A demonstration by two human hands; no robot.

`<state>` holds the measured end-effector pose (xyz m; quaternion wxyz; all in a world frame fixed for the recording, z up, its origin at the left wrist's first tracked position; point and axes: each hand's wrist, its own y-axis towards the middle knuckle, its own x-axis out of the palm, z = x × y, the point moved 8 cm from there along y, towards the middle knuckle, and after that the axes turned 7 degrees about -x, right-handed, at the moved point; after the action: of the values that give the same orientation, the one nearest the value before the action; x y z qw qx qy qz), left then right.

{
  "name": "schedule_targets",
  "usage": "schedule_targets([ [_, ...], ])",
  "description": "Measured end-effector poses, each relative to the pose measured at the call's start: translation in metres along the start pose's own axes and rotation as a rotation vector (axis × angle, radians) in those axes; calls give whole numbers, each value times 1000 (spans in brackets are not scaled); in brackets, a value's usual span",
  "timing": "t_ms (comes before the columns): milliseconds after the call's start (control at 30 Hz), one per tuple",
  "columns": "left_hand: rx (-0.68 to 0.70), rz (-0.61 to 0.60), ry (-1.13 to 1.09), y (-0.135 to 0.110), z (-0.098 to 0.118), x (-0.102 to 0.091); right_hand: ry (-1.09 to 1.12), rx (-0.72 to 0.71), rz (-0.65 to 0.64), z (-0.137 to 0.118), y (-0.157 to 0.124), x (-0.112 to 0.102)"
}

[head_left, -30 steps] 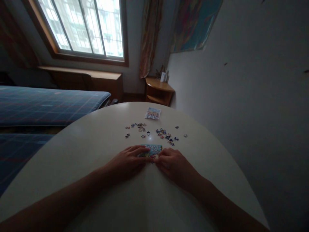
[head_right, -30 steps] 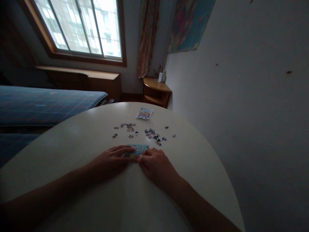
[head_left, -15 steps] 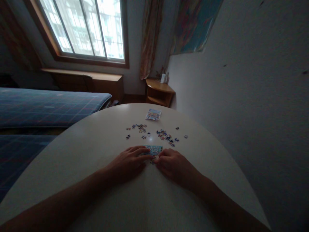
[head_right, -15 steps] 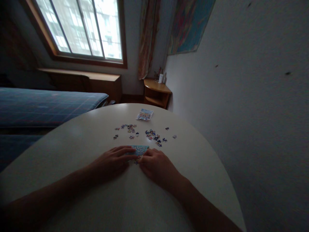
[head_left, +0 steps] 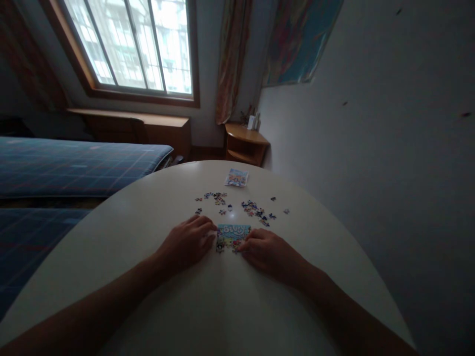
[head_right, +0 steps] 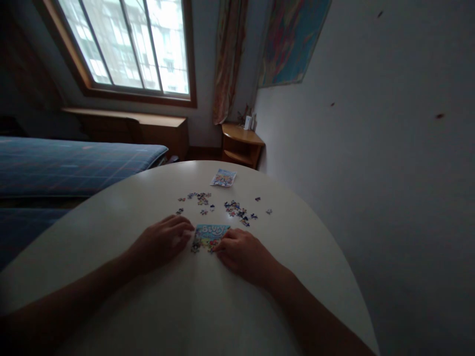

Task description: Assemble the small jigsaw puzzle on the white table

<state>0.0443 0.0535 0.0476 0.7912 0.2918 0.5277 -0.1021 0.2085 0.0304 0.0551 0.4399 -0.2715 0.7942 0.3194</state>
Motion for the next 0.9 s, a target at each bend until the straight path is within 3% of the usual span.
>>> schedule_targets([
  [133, -232, 2, 146, -4, -36, -16, -25, 115, 68, 15, -1, -8],
  [267, -354, -107, 264, -14, -54, -21, -44, 283, 187, 39, -8, -18],
  [533, -427, -281, 396, -16, -45, -13, -95, 327, 193, 54, -11, -11],
  [900, -436, -318, 419, -15, -41, -12, -146, 293, 116, 53, -7, -7],
])
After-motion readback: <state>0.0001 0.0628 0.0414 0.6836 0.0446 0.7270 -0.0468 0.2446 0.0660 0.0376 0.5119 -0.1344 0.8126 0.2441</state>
